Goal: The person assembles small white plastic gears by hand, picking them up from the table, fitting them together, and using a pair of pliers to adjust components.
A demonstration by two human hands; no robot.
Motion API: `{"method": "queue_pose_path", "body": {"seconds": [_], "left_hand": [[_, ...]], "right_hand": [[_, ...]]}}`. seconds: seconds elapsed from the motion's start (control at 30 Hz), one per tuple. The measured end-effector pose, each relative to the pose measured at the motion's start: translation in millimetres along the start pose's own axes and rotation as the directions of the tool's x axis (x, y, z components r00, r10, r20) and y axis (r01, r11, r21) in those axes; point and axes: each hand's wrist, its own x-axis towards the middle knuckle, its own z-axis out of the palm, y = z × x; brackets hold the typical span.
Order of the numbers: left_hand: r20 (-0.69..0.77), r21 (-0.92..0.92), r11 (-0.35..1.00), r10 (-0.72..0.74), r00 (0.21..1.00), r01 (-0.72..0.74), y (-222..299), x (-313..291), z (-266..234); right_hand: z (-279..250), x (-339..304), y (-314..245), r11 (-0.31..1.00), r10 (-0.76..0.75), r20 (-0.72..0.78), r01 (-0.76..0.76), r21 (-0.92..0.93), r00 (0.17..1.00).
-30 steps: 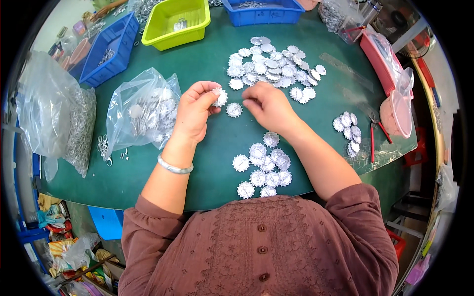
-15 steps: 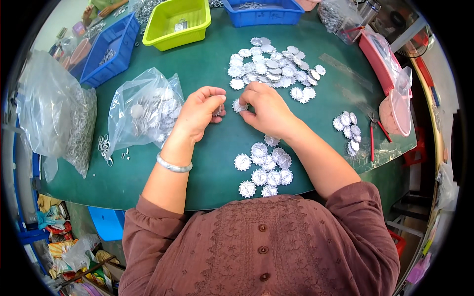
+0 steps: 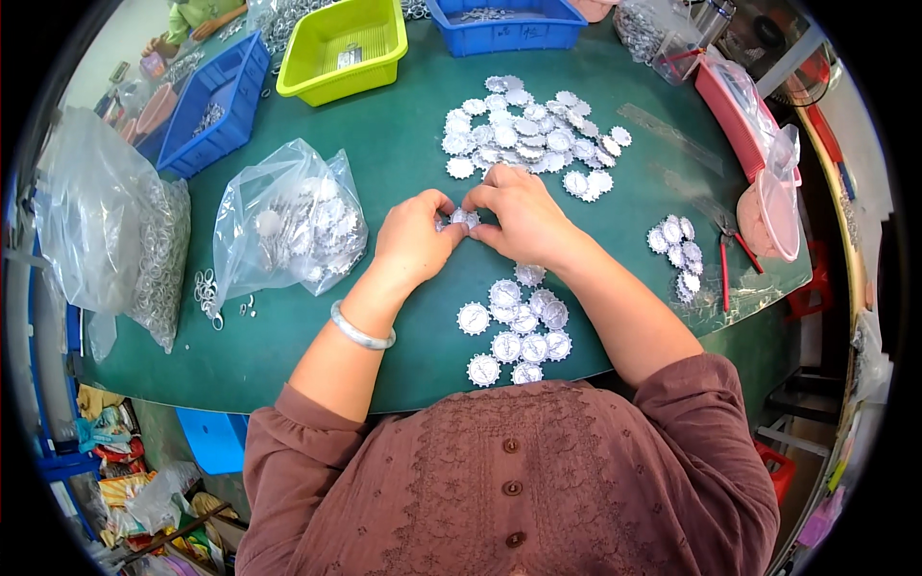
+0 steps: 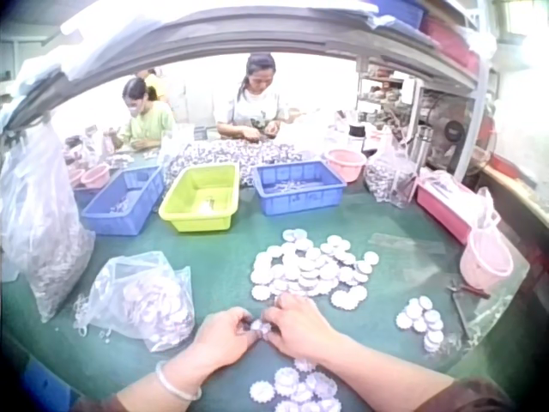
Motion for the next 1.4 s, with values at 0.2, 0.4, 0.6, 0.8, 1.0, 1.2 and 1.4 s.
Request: {"method": "queue_pose_path", "body": {"seconds": [0.2, 0.4, 0.6, 0.8, 1.0, 1.2, 1.4], "left_hand": [[0.031, -0.181, 0.983, -0.032, 0.999, 0.037, -8.7, 4.2, -2.7], [0.127, -0.225, 0.973, -0.027, 0.992, 0.055, -6.6, 2.8, -9.1], [0.085, -0.012, 0.993, 0.115, 0.99, -0.115, 1.1, -10.6, -8.7], [0.164, 0.206, 0.96, 0.159, 0.974, -0.191, 21.0, -18.8, -23.5], [-0.059, -0.388, 0.916, 0.089, 0.994, -0.105, 8.8, -7.9, -11.8], [0.153, -0.812, 0.565, -0.04, 0.987, 0.149, 7.7, -7.4, -1.7], [0.281, -0.957, -0.077, -0.029, 0.959, 0.278, -4.1, -0.2, -1.3]], "right_hand": [[-2.9, -1.0, -0.3, 0.996, 0.076, 0.034, -0.078, 0.053, 0.997], [-5.6, -0.5, 0.7, 0.761, 0.316, 0.189, -0.367, 0.535, 0.93], [-22.2, 2.3, 2.0, 0.385, 0.388, 0.372, -0.515, 0.766, 0.843], [-26.4, 0.2, 5.2, 0.323, 0.369, 0.367, -0.489, 0.811, 0.854], [-28.5, 0.3, 1.8, 0.336, 0.343, 0.358, -0.47, 0.816, 0.868], [-31.1, 1.1, -1.8, 0.365, 0.311, 0.341, -0.442, 0.819, 0.887], [-18.1, 2.6, 23.4, 0.672, 0.378, 0.025, -0.293, 0.68, 0.925]]}}
